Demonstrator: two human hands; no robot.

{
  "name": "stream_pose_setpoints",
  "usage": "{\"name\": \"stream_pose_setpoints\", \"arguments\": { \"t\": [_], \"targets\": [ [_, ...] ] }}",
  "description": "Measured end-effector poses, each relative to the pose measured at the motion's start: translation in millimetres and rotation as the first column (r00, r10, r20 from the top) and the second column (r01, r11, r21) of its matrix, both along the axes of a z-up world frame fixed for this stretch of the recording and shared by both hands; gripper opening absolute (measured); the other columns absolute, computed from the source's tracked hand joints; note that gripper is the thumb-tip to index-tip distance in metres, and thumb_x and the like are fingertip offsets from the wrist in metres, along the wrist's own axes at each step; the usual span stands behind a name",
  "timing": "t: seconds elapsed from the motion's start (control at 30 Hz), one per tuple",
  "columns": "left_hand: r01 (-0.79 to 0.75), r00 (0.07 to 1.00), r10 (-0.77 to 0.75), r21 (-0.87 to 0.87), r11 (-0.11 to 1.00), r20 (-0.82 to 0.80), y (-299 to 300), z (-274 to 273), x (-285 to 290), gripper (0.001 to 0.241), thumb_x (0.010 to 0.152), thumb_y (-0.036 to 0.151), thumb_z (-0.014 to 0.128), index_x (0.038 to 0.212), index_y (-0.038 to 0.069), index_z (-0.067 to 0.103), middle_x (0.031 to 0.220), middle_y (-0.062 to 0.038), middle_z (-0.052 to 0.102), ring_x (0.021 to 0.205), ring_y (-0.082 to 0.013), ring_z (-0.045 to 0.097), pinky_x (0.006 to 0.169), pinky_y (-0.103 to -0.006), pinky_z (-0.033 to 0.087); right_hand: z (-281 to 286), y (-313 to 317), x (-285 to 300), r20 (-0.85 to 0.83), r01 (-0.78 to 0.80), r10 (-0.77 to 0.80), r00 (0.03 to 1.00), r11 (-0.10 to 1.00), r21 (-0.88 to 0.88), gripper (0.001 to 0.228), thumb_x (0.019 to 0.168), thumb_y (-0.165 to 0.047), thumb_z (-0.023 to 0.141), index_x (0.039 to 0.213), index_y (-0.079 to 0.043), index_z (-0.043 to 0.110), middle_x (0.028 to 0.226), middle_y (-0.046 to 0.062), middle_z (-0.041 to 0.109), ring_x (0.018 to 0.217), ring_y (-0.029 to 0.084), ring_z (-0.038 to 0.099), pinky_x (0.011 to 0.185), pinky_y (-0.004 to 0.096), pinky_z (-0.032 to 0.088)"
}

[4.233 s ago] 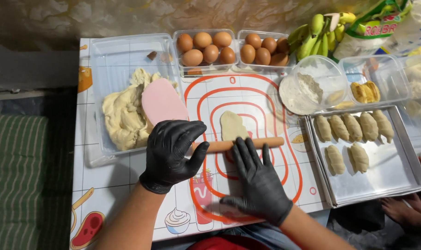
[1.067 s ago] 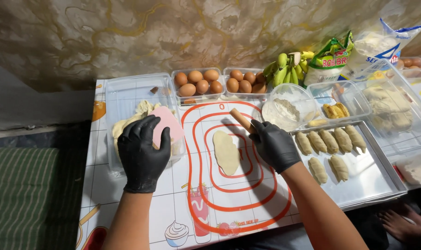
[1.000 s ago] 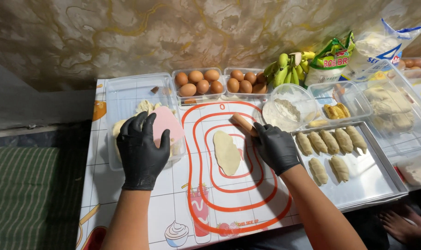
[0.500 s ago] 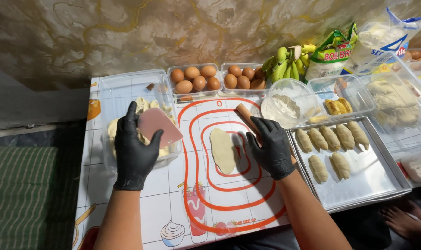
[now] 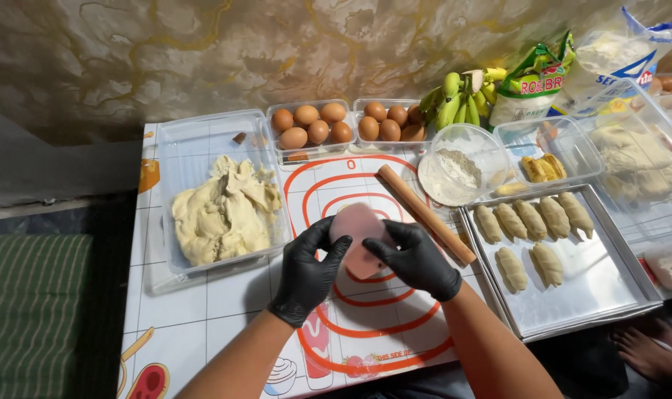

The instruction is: Wrapping fillings into dough to prepare pastries for baking.

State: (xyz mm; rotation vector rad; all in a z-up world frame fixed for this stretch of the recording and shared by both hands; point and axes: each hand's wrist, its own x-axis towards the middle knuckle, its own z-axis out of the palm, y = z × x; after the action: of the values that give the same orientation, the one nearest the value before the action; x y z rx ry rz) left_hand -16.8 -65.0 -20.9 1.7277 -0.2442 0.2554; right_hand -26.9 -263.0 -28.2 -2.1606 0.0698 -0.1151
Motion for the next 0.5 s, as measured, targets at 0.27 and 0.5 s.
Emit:
{"name": "stream_pose_setpoints", "arguments": {
  "t": [0.27,0.5],
  "targets": [
    [-0.027,0.931,-0.245,0.719,0.694,0.272,-5,-22,27,0.068,0.096,0.042,0.06,0.151,0.007,0.044,0.153,-0.021,0.044,0.14,-0.0416,0.042,0.117,-0.0509,0.031,47,-22,16,0.008,0.109,-0.121,0.993,0.858,-0.502,0.066,0.094,-0.039,0.064,0.155,-0.025,0.042,0.095,0.03,0.072,0.093,0.052,0.068,0.082,0.063,0.055],
    [0.148,0.977,-0.211,0.793,0.591,-0.025,-10,-8,32,0.069,0.094,0.05,0.055,0.15,0.011,0.046,0.157,-0.021,0.039,0.143,-0.0424,0.038,0.119,-0.057,0.02,50,-11,44,-0.01,-0.01,0.004,1.0,0.684,-0.729,0.063,0.096,-0.039,0.062,0.155,-0.03,0.042,0.086,0.018,0.076,0.081,0.043,0.074,0.073,0.056,0.061]
  ]
}}
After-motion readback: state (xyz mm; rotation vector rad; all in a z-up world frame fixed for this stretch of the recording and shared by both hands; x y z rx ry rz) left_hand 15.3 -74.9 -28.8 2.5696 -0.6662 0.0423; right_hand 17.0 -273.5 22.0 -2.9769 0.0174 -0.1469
